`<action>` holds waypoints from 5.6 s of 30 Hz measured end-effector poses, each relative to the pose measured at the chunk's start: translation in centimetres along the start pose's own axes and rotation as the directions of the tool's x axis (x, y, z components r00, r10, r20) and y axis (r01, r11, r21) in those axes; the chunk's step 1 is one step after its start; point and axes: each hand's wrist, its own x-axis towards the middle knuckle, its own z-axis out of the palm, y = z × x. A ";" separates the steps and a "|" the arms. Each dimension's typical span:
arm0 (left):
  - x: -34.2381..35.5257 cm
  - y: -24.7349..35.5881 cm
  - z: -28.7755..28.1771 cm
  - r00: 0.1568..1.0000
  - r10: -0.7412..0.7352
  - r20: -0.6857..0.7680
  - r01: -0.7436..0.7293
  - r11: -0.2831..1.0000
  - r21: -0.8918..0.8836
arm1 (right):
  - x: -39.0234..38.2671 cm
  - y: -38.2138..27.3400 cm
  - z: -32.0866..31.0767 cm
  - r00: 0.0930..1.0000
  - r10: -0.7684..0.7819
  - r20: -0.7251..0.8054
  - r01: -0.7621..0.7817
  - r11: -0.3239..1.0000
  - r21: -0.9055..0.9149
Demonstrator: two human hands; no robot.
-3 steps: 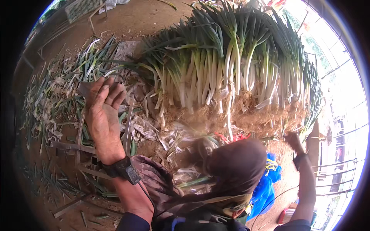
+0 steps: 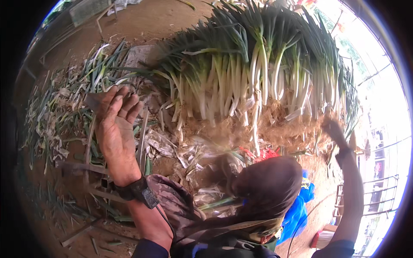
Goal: The person repeatedly picks up green onions, removes the root ends and outer leaves by hand, and places the trimmed stalks into a metal frame. The process continues throughout the clip with consistent hand motions.
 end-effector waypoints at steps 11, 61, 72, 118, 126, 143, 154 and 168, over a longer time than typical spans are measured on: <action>-1.3 -1.9 3.1 0.996 -0.059 0.069 0.050 0.991 0.127 | 17.6 -23.8 10.0 0.968 -0.216 0.125 0.246 0.903 -0.351; -9.5 -9.8 9.3 0.793 0.034 0.608 -0.569 0.399 0.720 | -20.3 -24.2 1.0 0.736 -0.542 0.405 -0.400 0.134 0.907; -23.4 -10.1 9.2 0.348 -0.144 0.926 -0.888 0.266 0.375 | -33.2 -19.7 3.7 0.462 -0.441 0.770 -0.482 0.604 0.635; -18.9 -9.6 12.9 0.774 -0.179 0.608 -0.521 0.367 0.771 | -31.8 -17.2 -10.4 0.113 -0.482 -0.869 0.452 0.804 -0.387; -20.1 -9.2 13.6 0.688 -0.061 0.723 -0.658 0.368 0.657 | -27.0 -19.7 1.1 0.809 -0.543 -0.223 0.587 0.735 0.340; -22.3 -11.1 14.0 0.618 0.013 0.786 -0.741 0.344 0.576 | -29.6 -18.6 -2.9 0.660 -0.498 -0.562 0.625 -0.051 0.779; -20.0 -7.5 15.1 0.641 -0.172 0.748 -0.567 0.551 0.612 | -25.6 -17.7 1.3 0.552 -0.798 -0.241 0.828 0.559 0.046; -21.9 1.6 17.9 0.601 -0.367 0.710 -0.359 0.670 0.650 | -28.5 -32.8 -2.3 0.529 -0.771 -0.354 0.709 0.172 0.684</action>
